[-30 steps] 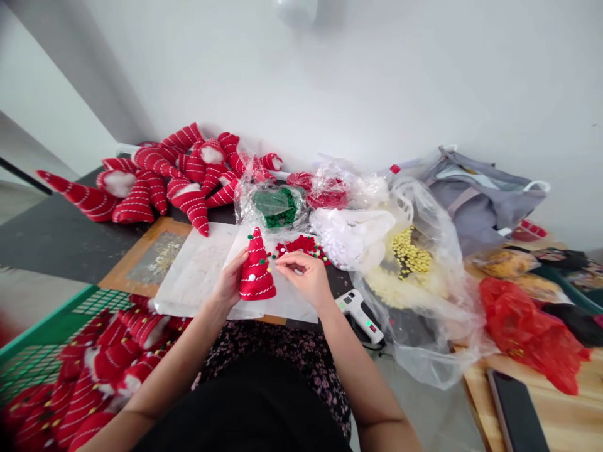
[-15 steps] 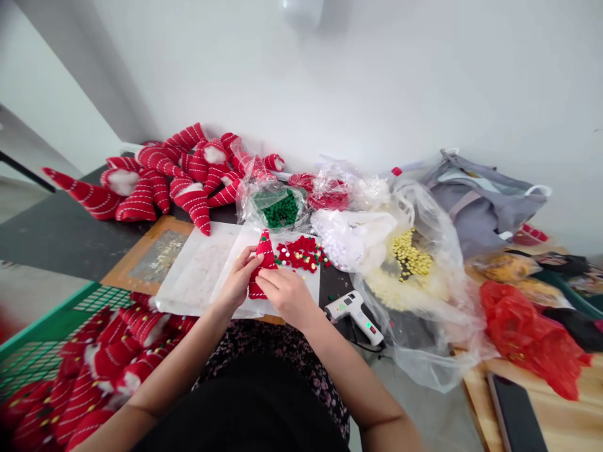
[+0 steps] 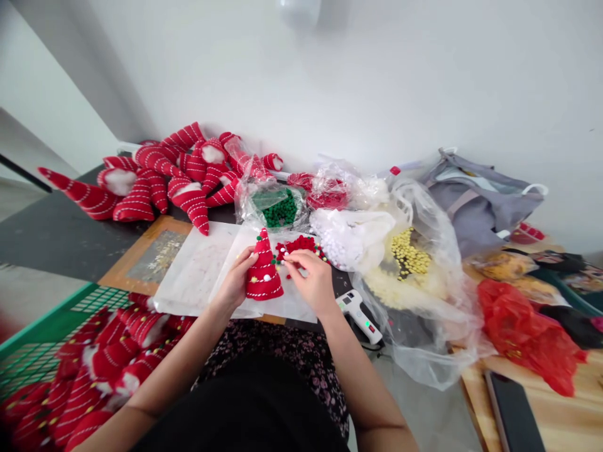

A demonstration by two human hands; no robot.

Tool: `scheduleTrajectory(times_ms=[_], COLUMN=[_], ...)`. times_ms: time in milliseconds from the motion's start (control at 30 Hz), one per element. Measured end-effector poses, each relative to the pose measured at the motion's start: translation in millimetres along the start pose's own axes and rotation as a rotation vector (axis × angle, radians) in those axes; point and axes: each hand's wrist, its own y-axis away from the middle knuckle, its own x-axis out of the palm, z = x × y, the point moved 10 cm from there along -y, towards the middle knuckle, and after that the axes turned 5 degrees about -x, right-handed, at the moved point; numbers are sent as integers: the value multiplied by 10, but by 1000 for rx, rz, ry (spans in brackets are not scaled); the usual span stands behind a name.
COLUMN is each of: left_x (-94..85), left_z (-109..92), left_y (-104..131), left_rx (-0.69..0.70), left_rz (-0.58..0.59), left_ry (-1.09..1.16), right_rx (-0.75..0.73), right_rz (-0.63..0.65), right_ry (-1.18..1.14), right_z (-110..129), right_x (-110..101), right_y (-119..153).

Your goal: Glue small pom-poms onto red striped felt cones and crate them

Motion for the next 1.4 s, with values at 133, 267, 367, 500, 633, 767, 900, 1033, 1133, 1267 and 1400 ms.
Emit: scheduleTrajectory(times_ms=[133,267,367,500,633,767,900,1033,1133,1267,1400], left_x=[23,69,91,116,130,149,173,183,158,118,138], left_z=[-4,-5,-16,-30,-22,18,20,-8,0,41,41], left_y=[-8,-3,14,46,67,74,95,125,121,94,98], left_rx=[-14,-17,-8,-3,-7,-13,11,31,19,-7,1], left_rz=[30,59,81,118,120,107,107,118,112,87,90], left_ry=[106,172,199,173,121,55,-12,-49,-47,-32,-15], right_rx=[145,176,168,119,117,33,-108,-197,-188,-142,-142], right_rz=[96,114,125,139,35,-38,-15,41,58,10,32], right_ry=[-199,-284,-312,-308,-243,-149,-22,65,109,87,92], right_z=[-218,-200,-145,-67,-73,52,266,335,287,242,237], right_x=[117,212,273,294,130,-30,8,169,206,112,147], right_y=[35,60,71,88,64,-62,-188,-201,-178,-170,-182])
